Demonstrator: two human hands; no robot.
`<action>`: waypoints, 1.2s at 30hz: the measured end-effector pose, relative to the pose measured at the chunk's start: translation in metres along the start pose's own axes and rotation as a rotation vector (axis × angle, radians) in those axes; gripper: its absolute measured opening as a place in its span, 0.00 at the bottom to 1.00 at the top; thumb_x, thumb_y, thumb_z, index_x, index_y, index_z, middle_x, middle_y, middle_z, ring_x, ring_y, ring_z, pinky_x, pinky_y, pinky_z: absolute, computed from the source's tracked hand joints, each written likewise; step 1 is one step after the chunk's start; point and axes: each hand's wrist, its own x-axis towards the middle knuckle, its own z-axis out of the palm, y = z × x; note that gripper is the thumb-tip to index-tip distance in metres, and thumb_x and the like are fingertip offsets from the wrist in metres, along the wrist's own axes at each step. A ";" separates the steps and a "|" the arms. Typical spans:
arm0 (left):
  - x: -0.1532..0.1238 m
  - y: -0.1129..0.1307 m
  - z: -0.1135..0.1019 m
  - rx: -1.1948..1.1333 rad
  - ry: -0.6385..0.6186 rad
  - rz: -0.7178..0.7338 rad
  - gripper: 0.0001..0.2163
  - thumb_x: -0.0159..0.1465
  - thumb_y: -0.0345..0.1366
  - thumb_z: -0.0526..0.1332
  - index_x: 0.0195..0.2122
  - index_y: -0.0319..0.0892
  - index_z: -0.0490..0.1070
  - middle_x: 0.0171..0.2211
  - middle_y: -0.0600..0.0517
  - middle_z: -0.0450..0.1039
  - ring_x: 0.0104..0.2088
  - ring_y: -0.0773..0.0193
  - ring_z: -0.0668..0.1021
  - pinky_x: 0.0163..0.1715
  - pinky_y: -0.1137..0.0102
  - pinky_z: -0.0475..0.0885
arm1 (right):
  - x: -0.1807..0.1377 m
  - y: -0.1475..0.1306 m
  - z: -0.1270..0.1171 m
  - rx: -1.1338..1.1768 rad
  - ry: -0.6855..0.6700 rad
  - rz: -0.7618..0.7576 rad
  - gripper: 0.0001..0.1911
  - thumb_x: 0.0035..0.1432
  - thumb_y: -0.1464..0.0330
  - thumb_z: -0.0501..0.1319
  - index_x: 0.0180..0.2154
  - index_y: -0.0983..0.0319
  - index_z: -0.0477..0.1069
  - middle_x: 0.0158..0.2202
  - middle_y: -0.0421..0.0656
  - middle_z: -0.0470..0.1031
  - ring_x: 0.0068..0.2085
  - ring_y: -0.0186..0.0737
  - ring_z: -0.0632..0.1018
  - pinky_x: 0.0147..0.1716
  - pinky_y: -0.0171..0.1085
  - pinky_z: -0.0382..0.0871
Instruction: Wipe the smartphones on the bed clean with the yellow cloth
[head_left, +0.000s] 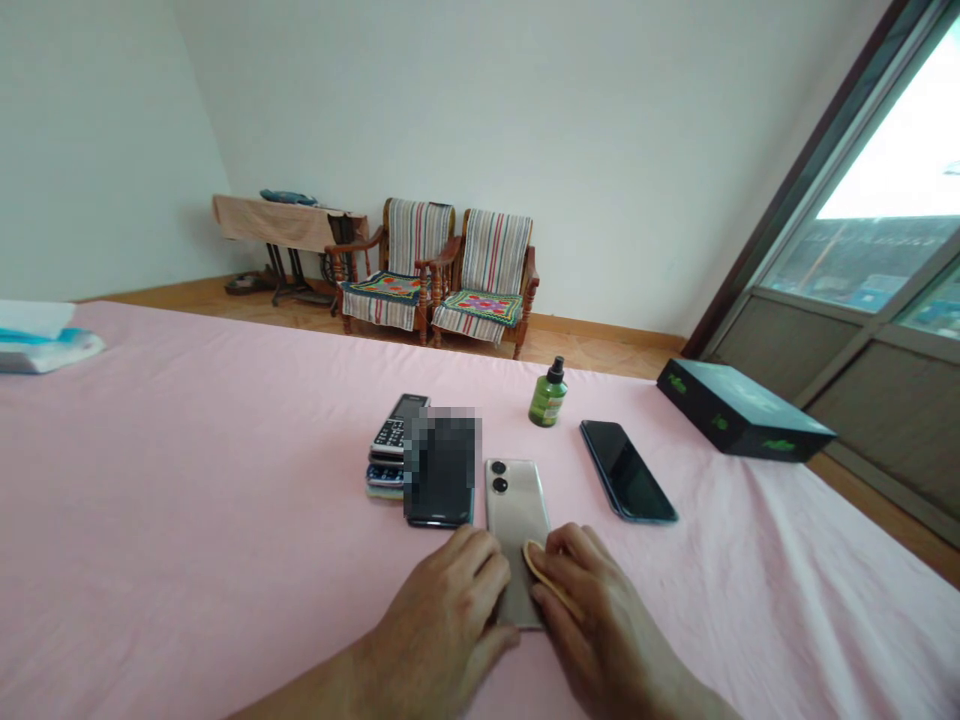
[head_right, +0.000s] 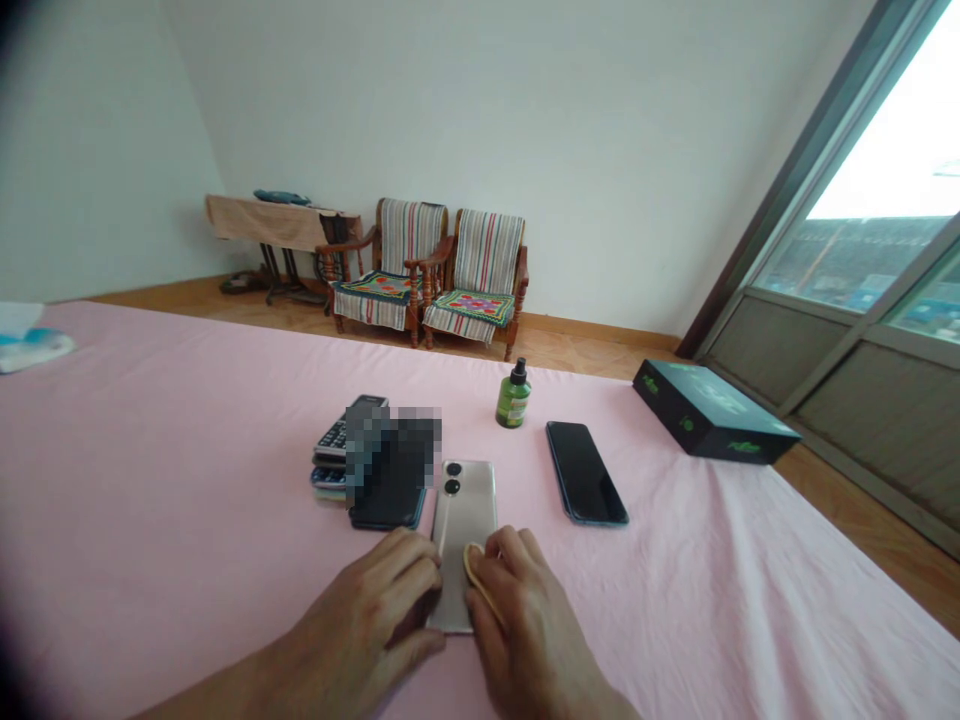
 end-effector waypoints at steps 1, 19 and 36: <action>0.000 0.000 0.000 0.021 -0.006 0.014 0.09 0.59 0.29 0.69 0.36 0.40 0.68 0.41 0.51 0.70 0.43 0.57 0.71 0.45 0.64 0.70 | -0.005 -0.002 0.002 -0.010 -0.005 -0.010 0.10 0.62 0.77 0.52 0.37 0.60 0.69 0.37 0.47 0.69 0.38 0.45 0.72 0.35 0.44 0.71; -0.009 -0.003 0.014 0.283 -0.019 0.181 0.05 0.62 0.25 0.60 0.31 0.41 0.68 0.34 0.51 0.72 0.33 0.59 0.73 0.36 0.67 0.69 | 0.063 0.011 0.014 -0.035 0.055 -0.104 0.15 0.65 0.77 0.52 0.37 0.59 0.76 0.36 0.45 0.69 0.38 0.40 0.71 0.35 0.37 0.68; 0.001 -0.011 -0.007 -0.078 0.042 -0.116 0.15 0.54 0.31 0.70 0.37 0.41 0.64 0.40 0.52 0.68 0.41 0.57 0.72 0.41 0.65 0.69 | 0.019 -0.012 0.016 0.235 -0.022 -0.062 0.15 0.62 0.80 0.53 0.38 0.58 0.75 0.40 0.45 0.69 0.44 0.42 0.70 0.44 0.41 0.67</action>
